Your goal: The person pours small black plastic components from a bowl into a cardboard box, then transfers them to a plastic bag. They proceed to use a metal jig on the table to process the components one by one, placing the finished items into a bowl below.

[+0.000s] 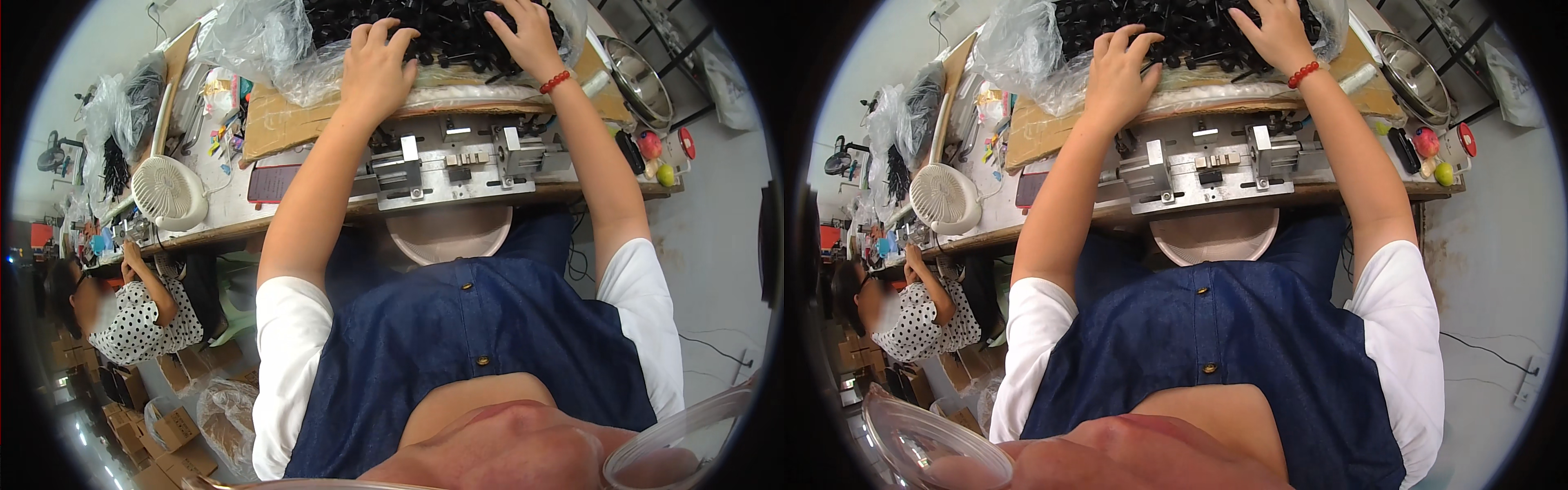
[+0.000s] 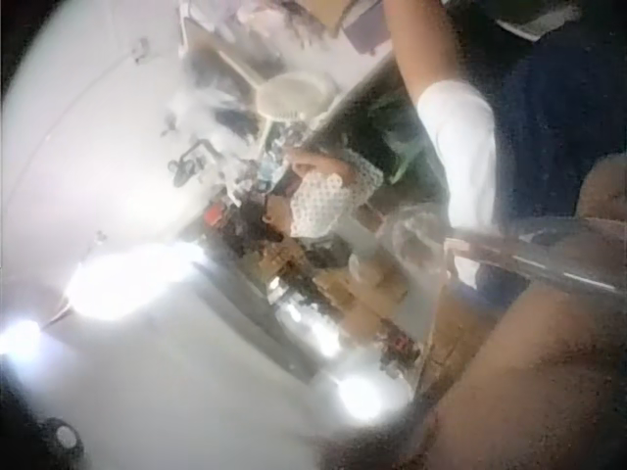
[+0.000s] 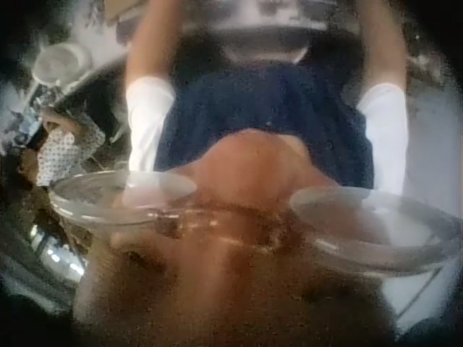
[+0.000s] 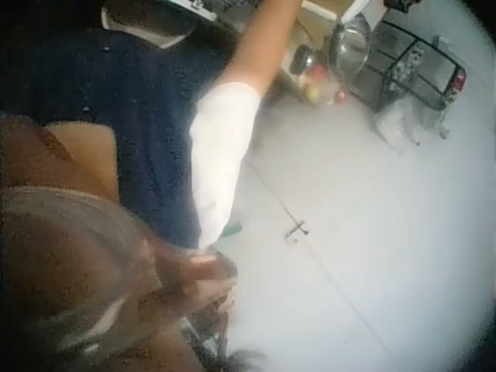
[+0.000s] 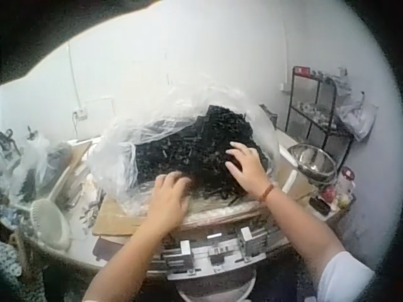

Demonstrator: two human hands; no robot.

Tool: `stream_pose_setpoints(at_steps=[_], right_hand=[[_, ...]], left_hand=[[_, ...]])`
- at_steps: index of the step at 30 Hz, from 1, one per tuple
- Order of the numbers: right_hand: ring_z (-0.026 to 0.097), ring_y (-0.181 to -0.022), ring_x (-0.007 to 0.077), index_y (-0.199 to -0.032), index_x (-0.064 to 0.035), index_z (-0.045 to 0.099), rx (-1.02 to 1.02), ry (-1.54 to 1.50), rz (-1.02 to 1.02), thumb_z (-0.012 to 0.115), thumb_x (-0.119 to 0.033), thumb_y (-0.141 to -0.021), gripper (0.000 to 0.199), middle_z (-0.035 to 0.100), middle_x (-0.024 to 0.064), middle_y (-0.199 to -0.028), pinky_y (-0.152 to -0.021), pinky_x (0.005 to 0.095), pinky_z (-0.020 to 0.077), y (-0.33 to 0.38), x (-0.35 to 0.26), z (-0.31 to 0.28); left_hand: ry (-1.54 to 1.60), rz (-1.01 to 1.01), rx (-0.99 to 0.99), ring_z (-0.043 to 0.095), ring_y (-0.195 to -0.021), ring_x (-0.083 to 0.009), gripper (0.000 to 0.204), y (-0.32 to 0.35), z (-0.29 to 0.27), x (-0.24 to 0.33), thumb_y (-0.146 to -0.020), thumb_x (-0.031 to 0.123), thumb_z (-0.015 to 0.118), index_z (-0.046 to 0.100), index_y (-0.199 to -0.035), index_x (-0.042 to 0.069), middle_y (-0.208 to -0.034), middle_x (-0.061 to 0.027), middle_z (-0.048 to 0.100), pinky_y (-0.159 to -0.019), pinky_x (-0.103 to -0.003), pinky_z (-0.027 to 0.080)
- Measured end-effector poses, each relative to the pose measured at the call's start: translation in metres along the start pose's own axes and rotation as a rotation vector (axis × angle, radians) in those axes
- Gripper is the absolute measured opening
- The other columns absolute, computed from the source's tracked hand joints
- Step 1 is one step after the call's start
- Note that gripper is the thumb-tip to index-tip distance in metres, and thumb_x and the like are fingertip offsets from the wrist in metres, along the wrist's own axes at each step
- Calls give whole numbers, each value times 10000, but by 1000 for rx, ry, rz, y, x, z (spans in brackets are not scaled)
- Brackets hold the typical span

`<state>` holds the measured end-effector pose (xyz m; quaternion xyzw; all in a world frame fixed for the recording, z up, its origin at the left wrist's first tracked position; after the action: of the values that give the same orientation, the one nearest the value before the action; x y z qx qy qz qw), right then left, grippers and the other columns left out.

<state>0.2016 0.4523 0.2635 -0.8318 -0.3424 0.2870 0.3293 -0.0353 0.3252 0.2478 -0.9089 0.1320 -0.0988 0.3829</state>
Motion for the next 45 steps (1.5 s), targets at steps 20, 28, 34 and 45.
stream_pose_setpoints(at_steps=[20,28,34,45], right_hand=[[582,-1061,335,-1038,-88,703,-74,-12,-125,735,-241,-887,217,600,102,-1029,-863,489,426,-20,-51,36],[627,-769,113,-1072,-37,703,-13,-1419,665,636,-219,-1039,196,746,78,-984,-661,226,471,-19,19,17],[659,-877,202,-1013,-70,714,152,-1452,656,635,-191,-1024,146,736,108,-1137,-740,316,517,27,-6,-22],[604,-1034,281,-1095,-53,713,-267,-421,-10,765,-36,-846,256,655,90,-1196,-888,375,503,184,-140,-51]], left_hand=[[130,93,18,609,-1041,-377,370,-42,6,-2,-864,88,607,631,-1233,105,-1133,-149,685,-902,-471,510],[44,-54,-115,598,-1030,-369,189,-13,-11,-35,-876,89,625,687,-1054,80,-1049,-140,625,-884,-479,497],[231,98,99,563,-1052,-387,306,-32,-10,-17,-841,50,662,693,-1144,86,-1103,-160,598,-917,-468,484],[-1,294,-23,579,-1110,-279,258,-39,12,0,-839,165,721,753,-1092,125,-1060,-50,666,-916,-415,500]])
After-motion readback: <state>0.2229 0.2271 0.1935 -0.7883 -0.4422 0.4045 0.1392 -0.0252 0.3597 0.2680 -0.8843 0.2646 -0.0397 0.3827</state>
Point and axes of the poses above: each hand's wrist, its own y-axis away from the middle knuckle, its own z-axis out of the palm, x = y × z, the point moved 3 cm from there along -y, towards the middle knuckle
